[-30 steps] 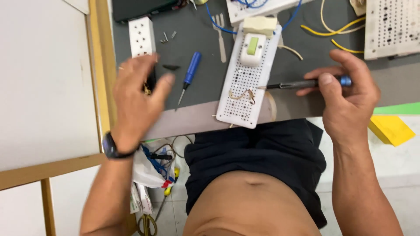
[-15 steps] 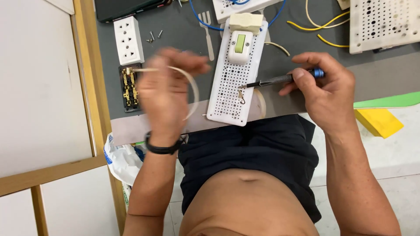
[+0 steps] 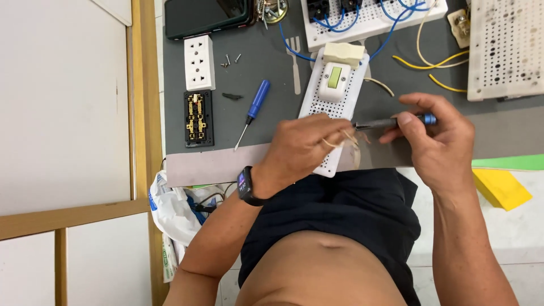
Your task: The person is assembling or repairing an electrical panel by mounting circuit breakers and sockets onto a board and securing them with a screwdriver.
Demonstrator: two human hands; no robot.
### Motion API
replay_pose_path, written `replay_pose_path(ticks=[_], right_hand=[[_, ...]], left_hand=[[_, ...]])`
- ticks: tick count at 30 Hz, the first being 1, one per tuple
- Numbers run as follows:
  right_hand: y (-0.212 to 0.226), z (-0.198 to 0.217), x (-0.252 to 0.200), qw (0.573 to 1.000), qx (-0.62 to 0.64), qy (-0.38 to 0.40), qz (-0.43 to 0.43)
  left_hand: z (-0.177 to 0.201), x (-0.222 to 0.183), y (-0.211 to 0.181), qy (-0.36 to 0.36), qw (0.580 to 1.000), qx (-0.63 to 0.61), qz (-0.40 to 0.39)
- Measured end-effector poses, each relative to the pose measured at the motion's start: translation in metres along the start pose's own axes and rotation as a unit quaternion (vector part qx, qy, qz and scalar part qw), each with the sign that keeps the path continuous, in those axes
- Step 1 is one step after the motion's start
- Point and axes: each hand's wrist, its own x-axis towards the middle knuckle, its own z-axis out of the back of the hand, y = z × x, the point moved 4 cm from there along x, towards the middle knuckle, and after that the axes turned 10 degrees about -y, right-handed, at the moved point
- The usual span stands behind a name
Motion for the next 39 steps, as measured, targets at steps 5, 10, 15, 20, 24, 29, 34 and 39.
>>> replay_pose_path(ticks=[5,10,15,20,24,29,34,39], right_hand=[[-0.001,0.001,0.000,1.000,0.004,-0.003,-0.002],[0.001,-0.001,0.002,1.000,0.013,0.003,0.010],[-0.002,0.003,0.001,0.999,0.049,-0.018,-0.006],[-0.024,0.013,0.001,0.978,0.195,-0.075,-0.027],[-0.024,0.018,0.001,0.951,0.287,-0.107,-0.036],[-0.005,0.021,0.014,0.930,0.343,-0.120,-0.052],[0.039,0.022,0.031,0.916,0.370,-0.115,0.105],[0.078,-0.017,0.062,0.913,0.384,-0.039,0.132]], left_hand=[[0.043,0.022,0.038,-0.148,0.983,0.108,0.025],[0.119,0.064,0.086,-0.109,0.968,0.134,0.181],[0.133,0.076,0.088,-0.018,0.932,0.356,0.058],[0.077,0.052,0.021,-0.062,0.939,0.322,-0.105],[-0.006,0.027,0.066,0.093,0.971,0.218,-0.020],[-0.045,0.019,0.049,-0.014,0.981,0.194,0.014],[-0.063,0.000,0.016,-0.067,0.959,0.250,0.112],[-0.060,-0.003,0.019,-0.102,0.964,0.231,0.084]])
